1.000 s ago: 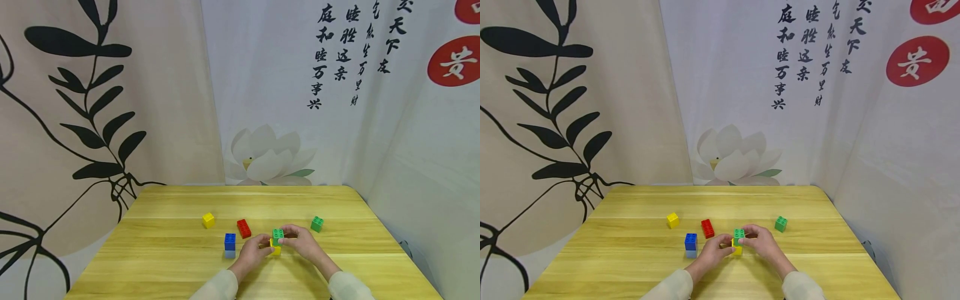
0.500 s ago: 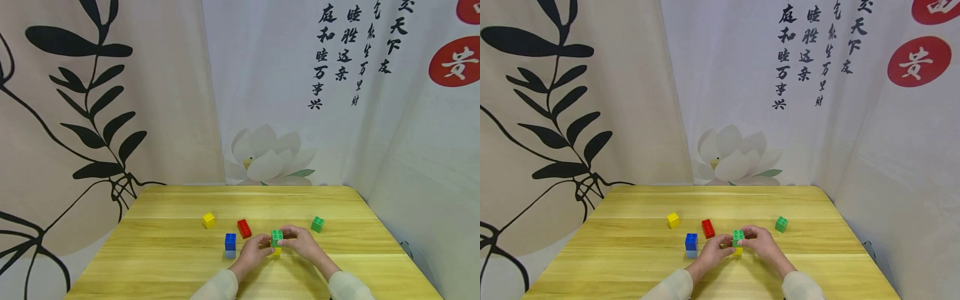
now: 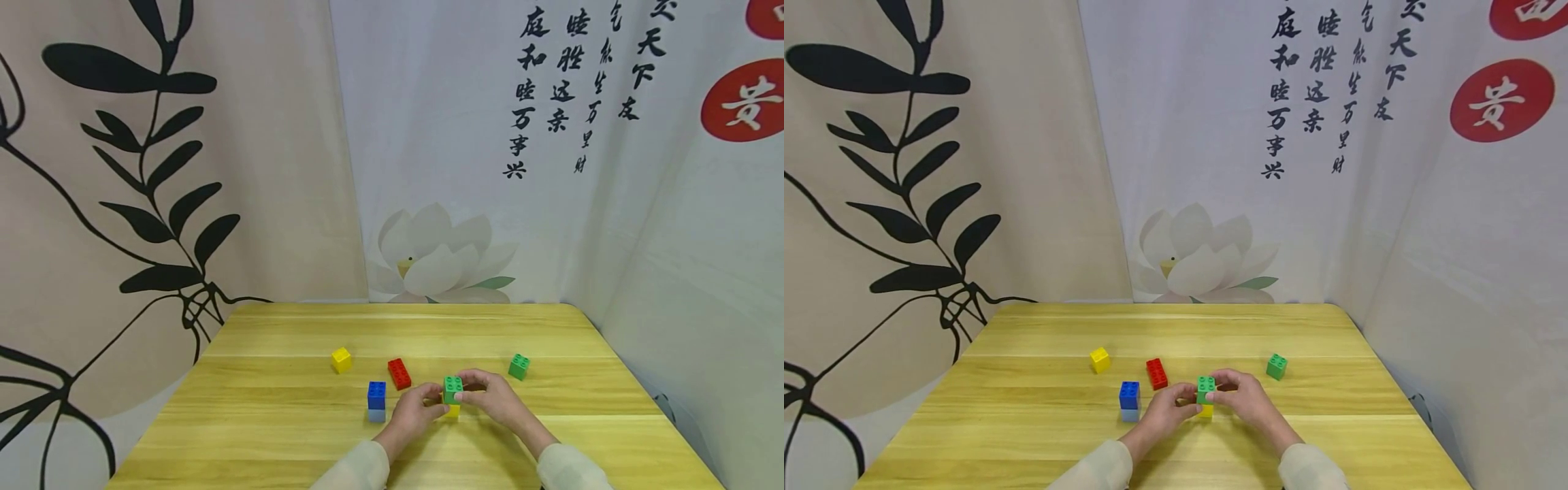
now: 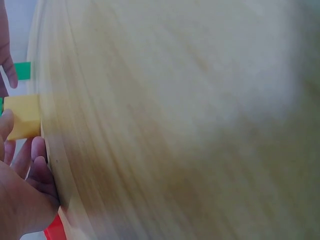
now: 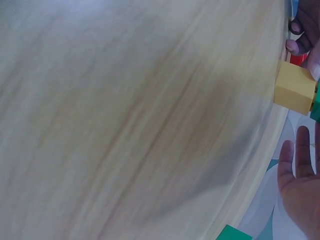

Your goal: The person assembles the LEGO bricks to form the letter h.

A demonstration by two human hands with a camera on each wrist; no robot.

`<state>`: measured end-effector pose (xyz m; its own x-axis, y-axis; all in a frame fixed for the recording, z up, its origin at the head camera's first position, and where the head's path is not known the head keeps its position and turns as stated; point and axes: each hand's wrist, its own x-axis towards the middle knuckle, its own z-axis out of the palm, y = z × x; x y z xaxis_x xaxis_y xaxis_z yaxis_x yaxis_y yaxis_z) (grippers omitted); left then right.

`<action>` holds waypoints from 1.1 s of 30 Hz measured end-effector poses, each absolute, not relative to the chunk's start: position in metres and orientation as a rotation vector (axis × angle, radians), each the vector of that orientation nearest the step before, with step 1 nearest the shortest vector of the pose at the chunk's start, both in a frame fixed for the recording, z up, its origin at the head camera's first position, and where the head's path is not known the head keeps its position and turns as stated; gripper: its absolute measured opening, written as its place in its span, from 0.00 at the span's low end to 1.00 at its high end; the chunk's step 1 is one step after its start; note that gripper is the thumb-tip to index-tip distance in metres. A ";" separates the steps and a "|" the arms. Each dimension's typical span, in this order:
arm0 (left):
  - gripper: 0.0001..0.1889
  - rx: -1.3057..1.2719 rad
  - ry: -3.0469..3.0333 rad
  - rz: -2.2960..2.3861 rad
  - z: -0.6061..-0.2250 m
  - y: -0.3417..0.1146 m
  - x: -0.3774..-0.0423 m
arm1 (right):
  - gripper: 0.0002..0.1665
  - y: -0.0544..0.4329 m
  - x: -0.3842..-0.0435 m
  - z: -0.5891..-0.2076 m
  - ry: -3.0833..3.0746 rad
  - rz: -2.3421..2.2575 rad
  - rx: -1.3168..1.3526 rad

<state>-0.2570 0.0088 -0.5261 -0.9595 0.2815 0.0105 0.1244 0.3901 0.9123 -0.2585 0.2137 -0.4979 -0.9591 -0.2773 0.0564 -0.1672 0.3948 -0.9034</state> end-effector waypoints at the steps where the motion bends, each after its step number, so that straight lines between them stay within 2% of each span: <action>1: 0.19 0.367 2.494 1.617 -0.526 0.009 -0.257 | 0.23 0.214 -0.259 -0.499 2.533 -1.625 -0.402; 16: 0.18 0.374 2.520 1.602 -0.524 0.010 -0.256 | 0.27 0.217 -0.263 -0.498 2.558 -1.542 -0.484; 25: 0.16 0.376 2.534 1.601 -0.525 0.009 -0.257 | 0.19 0.217 -0.265 -0.494 2.595 -1.458 -0.557; 33: 0.17 0.405 2.556 1.588 -0.528 0.009 -0.258 | 0.25 0.217 -0.265 -0.497 2.590 -1.478 -0.506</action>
